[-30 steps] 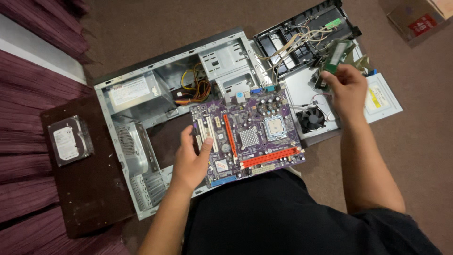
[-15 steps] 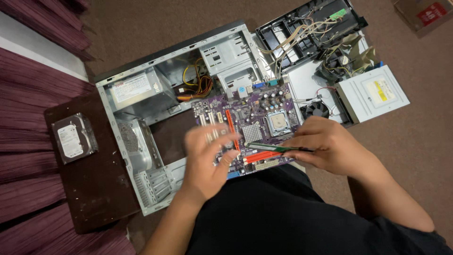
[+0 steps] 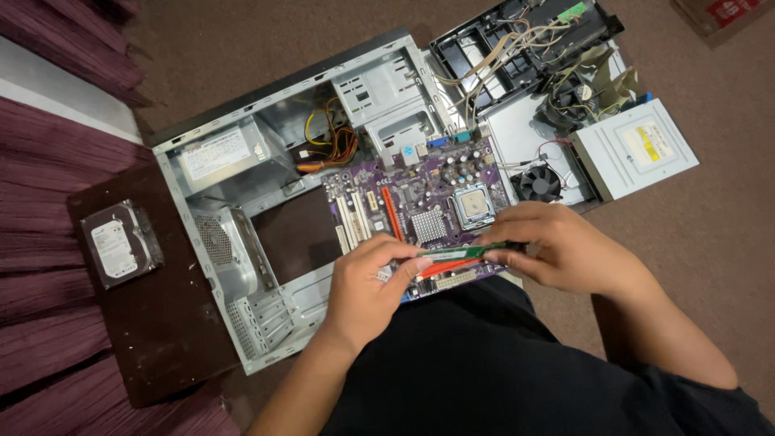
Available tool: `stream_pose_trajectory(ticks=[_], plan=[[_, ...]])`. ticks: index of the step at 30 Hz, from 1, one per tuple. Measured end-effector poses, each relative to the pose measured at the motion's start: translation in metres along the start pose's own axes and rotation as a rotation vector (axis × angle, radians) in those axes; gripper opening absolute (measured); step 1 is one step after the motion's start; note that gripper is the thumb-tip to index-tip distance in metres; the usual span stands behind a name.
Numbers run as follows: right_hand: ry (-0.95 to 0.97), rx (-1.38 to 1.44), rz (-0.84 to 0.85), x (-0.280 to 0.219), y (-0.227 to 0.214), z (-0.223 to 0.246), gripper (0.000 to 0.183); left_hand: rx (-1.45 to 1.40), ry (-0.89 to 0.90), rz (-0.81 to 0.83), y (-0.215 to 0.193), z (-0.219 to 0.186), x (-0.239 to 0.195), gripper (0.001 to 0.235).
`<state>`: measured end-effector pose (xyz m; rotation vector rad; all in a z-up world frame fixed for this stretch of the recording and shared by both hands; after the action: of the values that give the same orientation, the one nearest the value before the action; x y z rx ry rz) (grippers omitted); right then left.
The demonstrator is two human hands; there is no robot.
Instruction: The person installs a CPU into the motherboard socket and secures it. Then they insert a RAM stick into a DIMM slot and press it down. Finally, they place a CPU cooler over the processor and align it on the motherboard.
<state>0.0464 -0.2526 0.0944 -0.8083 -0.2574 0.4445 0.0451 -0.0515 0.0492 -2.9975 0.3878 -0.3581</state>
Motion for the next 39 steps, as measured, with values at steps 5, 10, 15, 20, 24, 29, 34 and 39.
stream_pose_trajectory(ticks=[5, 10, 15, 20, 24, 29, 34, 39], plan=[[0.054, 0.078, -0.032, -0.004, -0.006, -0.014, 0.014, 0.117, 0.068, 0.055, 0.003, 0.001, -0.004, 0.02], [0.112, 0.196, -0.181, -0.024, -0.01, -0.047, 0.011, 0.454, -0.049, -0.007, -0.009, 0.005, -0.018, 0.068], [0.134, 0.104, -0.108, -0.049, -0.005, -0.066, 0.021, 0.308, -0.48, -0.07, -0.02, 0.046, -0.034, 0.109], [0.101, 0.085, -0.089, -0.07, -0.002, -0.089, 0.02, 0.236, -0.524, -0.003, -0.016, 0.042, -0.028, 0.105], [0.115, 0.083, -0.103, -0.078, -0.001, -0.096, 0.017, 0.152, -0.541, 0.039, -0.014, 0.044, -0.03, 0.098], [0.148, 0.083, -0.105, -0.077, -0.002, -0.095, 0.017, 0.164, -0.495, 0.016, -0.013, 0.043, -0.029, 0.094], [0.145, 0.065, -0.099, -0.075, -0.003, -0.094, 0.014, 0.128, -0.472, 0.003, -0.014, 0.04, -0.028, 0.093], [0.166, 0.055, -0.078, -0.076, -0.003, -0.097, 0.02, 0.092, -0.473, 0.017, -0.017, 0.045, -0.029, 0.09]])
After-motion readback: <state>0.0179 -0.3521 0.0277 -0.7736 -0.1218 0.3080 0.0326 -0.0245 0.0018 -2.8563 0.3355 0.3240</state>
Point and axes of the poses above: each hand's wrist, its own x-axis towards the middle knuckle, its own y-axis out of the palm, z = x × y, the point moved 8 cm from there along x, towards the middle knuckle, and after that the axes turned 9 degrees about -x, right-handed, at the moved point
